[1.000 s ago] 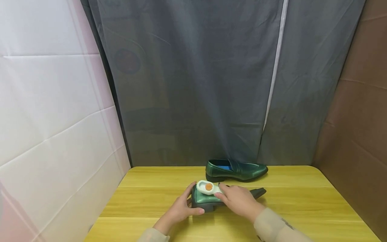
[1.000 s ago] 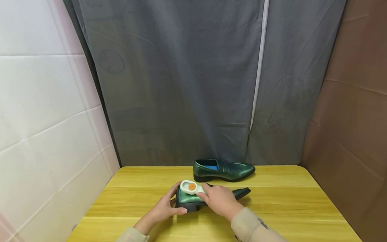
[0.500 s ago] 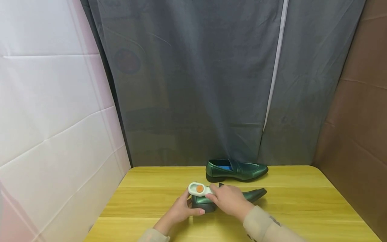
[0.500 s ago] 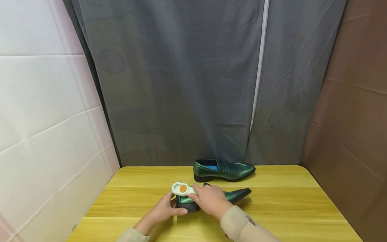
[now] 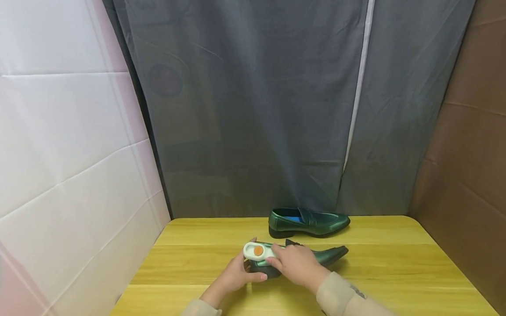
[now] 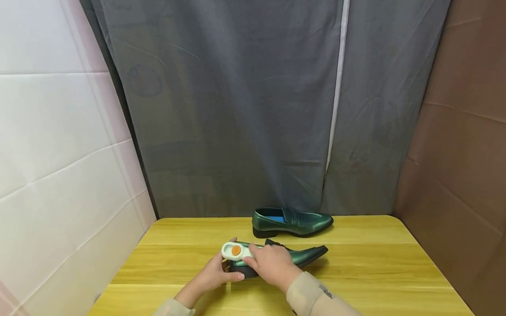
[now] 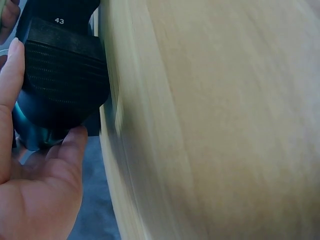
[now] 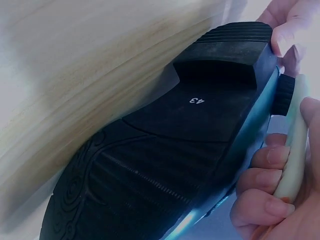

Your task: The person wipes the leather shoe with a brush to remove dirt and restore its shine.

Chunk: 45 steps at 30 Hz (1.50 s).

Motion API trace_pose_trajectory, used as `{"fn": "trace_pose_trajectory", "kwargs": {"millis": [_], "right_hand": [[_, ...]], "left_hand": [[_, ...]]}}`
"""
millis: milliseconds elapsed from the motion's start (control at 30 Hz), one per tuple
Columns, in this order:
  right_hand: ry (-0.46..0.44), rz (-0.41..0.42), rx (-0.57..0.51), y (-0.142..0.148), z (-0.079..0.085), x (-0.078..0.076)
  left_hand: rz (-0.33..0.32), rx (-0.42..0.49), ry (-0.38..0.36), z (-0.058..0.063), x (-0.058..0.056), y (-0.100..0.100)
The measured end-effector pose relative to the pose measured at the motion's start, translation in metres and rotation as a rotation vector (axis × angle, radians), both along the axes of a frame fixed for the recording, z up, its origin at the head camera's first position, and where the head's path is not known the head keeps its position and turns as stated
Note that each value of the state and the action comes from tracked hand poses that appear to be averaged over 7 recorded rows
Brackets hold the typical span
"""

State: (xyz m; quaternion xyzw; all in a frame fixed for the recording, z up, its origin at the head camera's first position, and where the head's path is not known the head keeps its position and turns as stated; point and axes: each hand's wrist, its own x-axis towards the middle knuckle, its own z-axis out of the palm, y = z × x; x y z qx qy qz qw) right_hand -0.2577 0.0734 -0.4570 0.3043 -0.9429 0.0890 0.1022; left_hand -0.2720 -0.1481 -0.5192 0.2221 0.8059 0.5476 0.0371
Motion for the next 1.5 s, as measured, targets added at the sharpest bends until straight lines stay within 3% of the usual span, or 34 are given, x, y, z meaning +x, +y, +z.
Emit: {"fn": "trace_pose_trajectory", "kwargs": {"millis": [300, 1067, 1500], "right_hand": [[0.049, -0.001, 0.008, 0.003, -0.006, 0.001], [-0.001, -0.01, -0.062, 0.037, -0.009, 0.004], [0.06, -0.024, -0.096, 0.063, -0.013, 0.006]], "left_hand": [[0.019, -0.024, 0.019, -0.004, -0.002, 0.001], [0.024, -0.001, -0.036, 0.0, -0.001, 0.002], [0.028, 0.01, -0.046, 0.001, -0.002, 0.001]]}}
